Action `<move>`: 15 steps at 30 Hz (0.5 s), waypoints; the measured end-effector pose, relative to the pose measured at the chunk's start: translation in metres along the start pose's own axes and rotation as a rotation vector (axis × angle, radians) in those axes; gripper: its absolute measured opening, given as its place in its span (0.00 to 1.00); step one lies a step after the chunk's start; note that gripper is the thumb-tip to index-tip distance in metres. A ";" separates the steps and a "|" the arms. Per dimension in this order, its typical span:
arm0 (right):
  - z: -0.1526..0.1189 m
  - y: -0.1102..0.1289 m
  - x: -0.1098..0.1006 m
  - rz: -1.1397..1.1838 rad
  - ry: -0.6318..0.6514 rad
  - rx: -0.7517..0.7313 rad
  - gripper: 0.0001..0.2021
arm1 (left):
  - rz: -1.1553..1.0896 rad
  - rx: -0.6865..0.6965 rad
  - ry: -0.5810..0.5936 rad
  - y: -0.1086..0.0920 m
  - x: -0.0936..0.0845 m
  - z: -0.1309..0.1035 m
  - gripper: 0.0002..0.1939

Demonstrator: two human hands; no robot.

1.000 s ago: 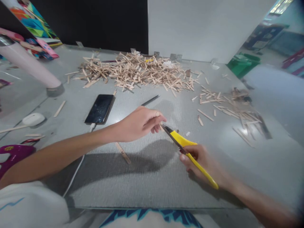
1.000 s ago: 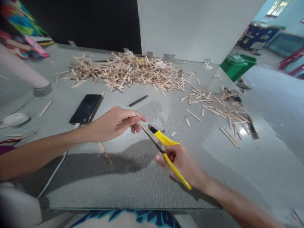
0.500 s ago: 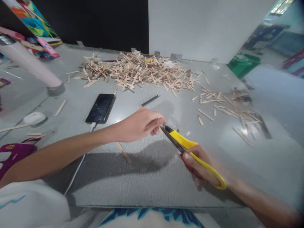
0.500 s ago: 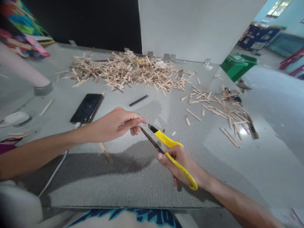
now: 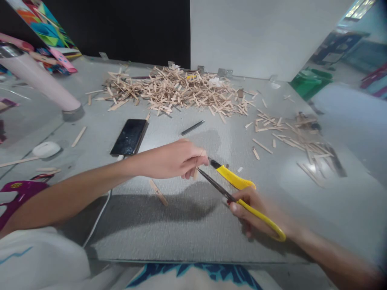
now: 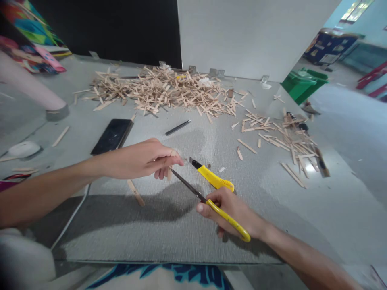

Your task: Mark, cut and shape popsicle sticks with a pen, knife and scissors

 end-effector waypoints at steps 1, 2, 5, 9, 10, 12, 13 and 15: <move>0.000 0.000 0.001 -0.032 0.001 0.021 0.32 | -0.001 0.001 0.009 0.000 0.001 0.000 0.19; -0.001 0.001 0.002 -0.067 -0.002 0.033 0.32 | 0.001 0.003 0.015 -0.001 0.001 -0.001 0.19; -0.001 0.006 0.002 -0.102 -0.012 0.022 0.33 | 0.020 0.005 0.030 -0.001 0.001 -0.002 0.18; 0.000 0.000 0.011 0.061 0.105 0.020 0.35 | -0.004 0.014 0.006 -0.002 -0.005 -0.002 0.18; 0.001 -0.003 0.015 0.133 0.152 0.022 0.36 | -0.008 0.020 -0.013 -0.003 -0.008 -0.003 0.19; 0.004 -0.010 0.021 0.277 0.224 0.035 0.38 | -0.013 0.027 -0.047 -0.006 -0.014 -0.004 0.19; 0.005 -0.013 0.024 0.346 0.263 0.049 0.38 | -0.024 0.023 -0.061 -0.007 -0.016 -0.004 0.19; 0.007 -0.020 0.034 0.472 0.362 0.094 0.40 | -0.063 0.007 -0.084 -0.008 -0.021 -0.005 0.17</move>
Point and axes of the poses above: each hand's wrist, its own z-axis towards the middle knuckle, its own x-axis out of the palm, y = z × x, the point moved 10 cm from there along z, towards the middle knuckle, and after that the axes turned 9 degrees about z, right-handed, at the moved point
